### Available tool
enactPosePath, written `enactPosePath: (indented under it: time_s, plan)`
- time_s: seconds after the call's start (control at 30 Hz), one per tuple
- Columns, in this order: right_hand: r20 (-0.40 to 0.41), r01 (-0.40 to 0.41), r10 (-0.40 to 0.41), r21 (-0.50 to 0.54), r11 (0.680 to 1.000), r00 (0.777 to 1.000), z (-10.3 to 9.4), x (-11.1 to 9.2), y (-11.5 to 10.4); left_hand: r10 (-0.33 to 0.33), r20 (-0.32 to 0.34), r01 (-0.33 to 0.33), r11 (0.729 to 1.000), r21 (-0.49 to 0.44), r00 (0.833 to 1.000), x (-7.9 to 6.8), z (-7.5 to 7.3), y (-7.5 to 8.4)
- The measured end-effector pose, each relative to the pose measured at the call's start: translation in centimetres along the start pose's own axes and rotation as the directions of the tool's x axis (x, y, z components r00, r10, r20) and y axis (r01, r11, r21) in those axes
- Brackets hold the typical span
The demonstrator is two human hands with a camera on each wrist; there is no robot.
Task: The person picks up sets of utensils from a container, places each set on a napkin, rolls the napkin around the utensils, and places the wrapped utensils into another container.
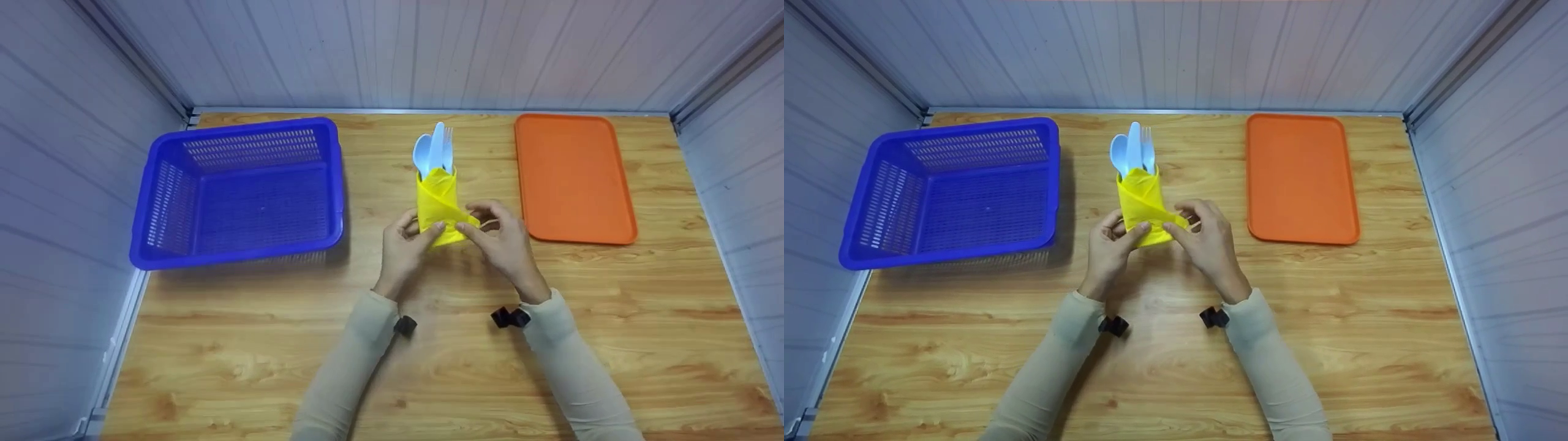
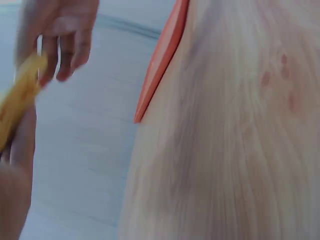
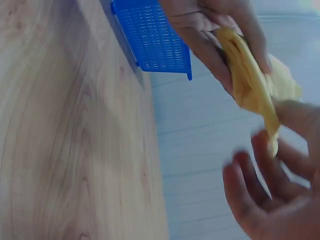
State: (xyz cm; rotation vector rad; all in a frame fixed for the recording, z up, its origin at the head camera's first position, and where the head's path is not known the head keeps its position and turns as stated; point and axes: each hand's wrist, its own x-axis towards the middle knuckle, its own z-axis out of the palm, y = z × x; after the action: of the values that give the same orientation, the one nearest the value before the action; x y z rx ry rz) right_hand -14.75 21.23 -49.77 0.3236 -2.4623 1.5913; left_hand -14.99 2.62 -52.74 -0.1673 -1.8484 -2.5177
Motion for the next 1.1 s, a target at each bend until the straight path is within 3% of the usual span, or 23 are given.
enactPosePath:
  time_s: [0.1, 0.2, 0.43, 0.63, 0.77, 0.9, 1.1]
  plan:
    - [-0.154, 0.052, -0.072, -0.134, 0.99, 0.985, 0.8, -0.2, -0.4, 0.093, -0.097, -0.091, 0.995, 0.028, 0.991, -0.7, 1.2, -0.2]
    - [-0.242, 0.083, -0.129, -0.192, 0.978, 0.962, 1.7, -0.3, -0.9, 0.155, -0.168, -0.151, 0.988, 0.035, 0.974, -1.1, 2.3, -0.4]
    - [-0.257, 0.141, -0.181, -0.167, 0.976, 0.949, 2.5, -0.3, -1.2, 0.25, -0.246, -0.241, 0.968, 0.067, 0.936, -1.4, 3.5, -0.7]
    - [-0.268, 0.13, -0.172, -0.167, 0.977, 0.948, 2.8, -0.4, -1.2, 0.263, -0.265, -0.259, 0.965, 0.052, 0.928, -1.6, 3.9, -0.7]
    - [-0.273, 0.149, -0.18, -0.132, 0.98, 0.945, 2.9, -0.5, -1.1, 0.254, -0.249, -0.253, 0.967, 0.04, 0.934, -1.6, 3.9, -0.6]
    - [-0.245, 0.159, -0.167, -0.051, 0.986, 0.955, 2.7, -0.5, -1.0, 0.232, -0.201, -0.234, 0.972, 0.01, 0.952, -1.3, 3.6, -0.4]
    - [-0.116, 0.051, -0.026, 0.219, 0.974, 0.993, 1.8, -0.4, -0.9, 0.177, -0.098, -0.179, 0.984, -0.005, 0.979, -0.5, 2.3, 0.0]
